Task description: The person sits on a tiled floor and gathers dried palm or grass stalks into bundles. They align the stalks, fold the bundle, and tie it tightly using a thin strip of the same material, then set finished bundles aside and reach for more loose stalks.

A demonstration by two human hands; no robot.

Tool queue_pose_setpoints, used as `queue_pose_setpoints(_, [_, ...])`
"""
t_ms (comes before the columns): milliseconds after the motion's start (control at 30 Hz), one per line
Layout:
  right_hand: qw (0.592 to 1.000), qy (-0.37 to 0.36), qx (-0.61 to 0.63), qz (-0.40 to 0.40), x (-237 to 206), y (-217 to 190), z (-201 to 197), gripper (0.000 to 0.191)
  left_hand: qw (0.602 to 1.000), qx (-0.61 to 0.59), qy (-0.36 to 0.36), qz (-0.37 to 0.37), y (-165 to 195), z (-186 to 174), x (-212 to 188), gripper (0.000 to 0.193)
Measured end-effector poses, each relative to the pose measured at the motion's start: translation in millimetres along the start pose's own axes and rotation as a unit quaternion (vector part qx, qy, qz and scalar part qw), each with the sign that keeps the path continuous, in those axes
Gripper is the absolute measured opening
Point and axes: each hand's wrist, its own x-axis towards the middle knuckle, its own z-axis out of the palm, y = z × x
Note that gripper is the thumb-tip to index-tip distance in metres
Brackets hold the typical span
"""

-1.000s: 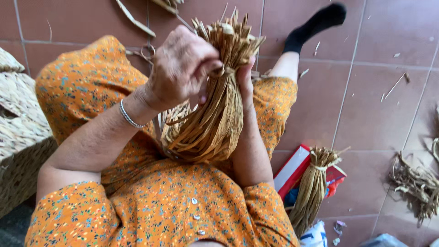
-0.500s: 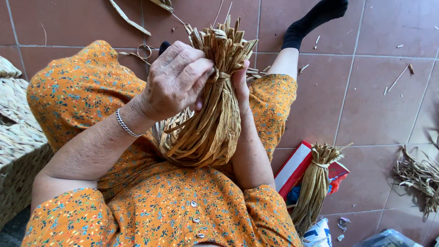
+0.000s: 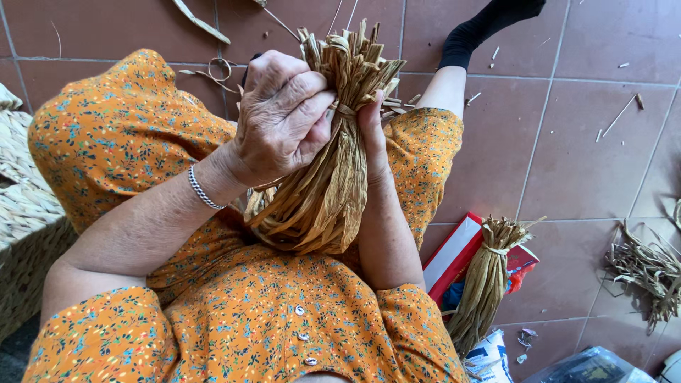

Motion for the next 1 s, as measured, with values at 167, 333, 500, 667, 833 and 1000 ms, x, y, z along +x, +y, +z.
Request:
queue_pose_setpoints(167, [1.0, 0.008, 0.013, -0.005, -3.4, 5.2, -0.9, 0.083, 0.999, -0.027, -0.013, -0.023, -4.9, 4.2, -6.2, 0.025])
queue_pose_setpoints(333, [1.0, -0.002, -0.003, -0.011, -2.3, 6.4, -12.3, 0.083, 0.988, -0.102, -0.037, -0.109, -3.9, 9.8, -11.3, 0.015])
queue_pose_setpoints(500, [1.0, 0.005, -0.009, 0.03, -4.9, 7.1, -23.5, 0.084, 0.943, -0.22, -0.13, -0.213, -5.8, 10.2, -19.1, 0.016])
queue_pose_setpoints(667, [0.999, 0.007, -0.052, 0.016, -3.8, 9.0, -20.9, 0.084, 0.951, -0.207, -0.149, -0.178, -12.7, 11.7, -22.2, 0.027])
queue_pose_setpoints(833, [0.998, 0.037, -0.042, -0.024, -3.3, 9.9, -15.9, 0.081, 0.948, -0.184, -0.063, -0.252, -14.4, 27.3, -30.4, 0.008])
queue_pose_setpoints(1000, [0.955, 0.122, -0.224, -0.153, 19.2, 7.6, -15.7, 0.072, 0.91, -0.261, 0.093, -0.308, -33.4, 41.3, -41.7, 0.056])
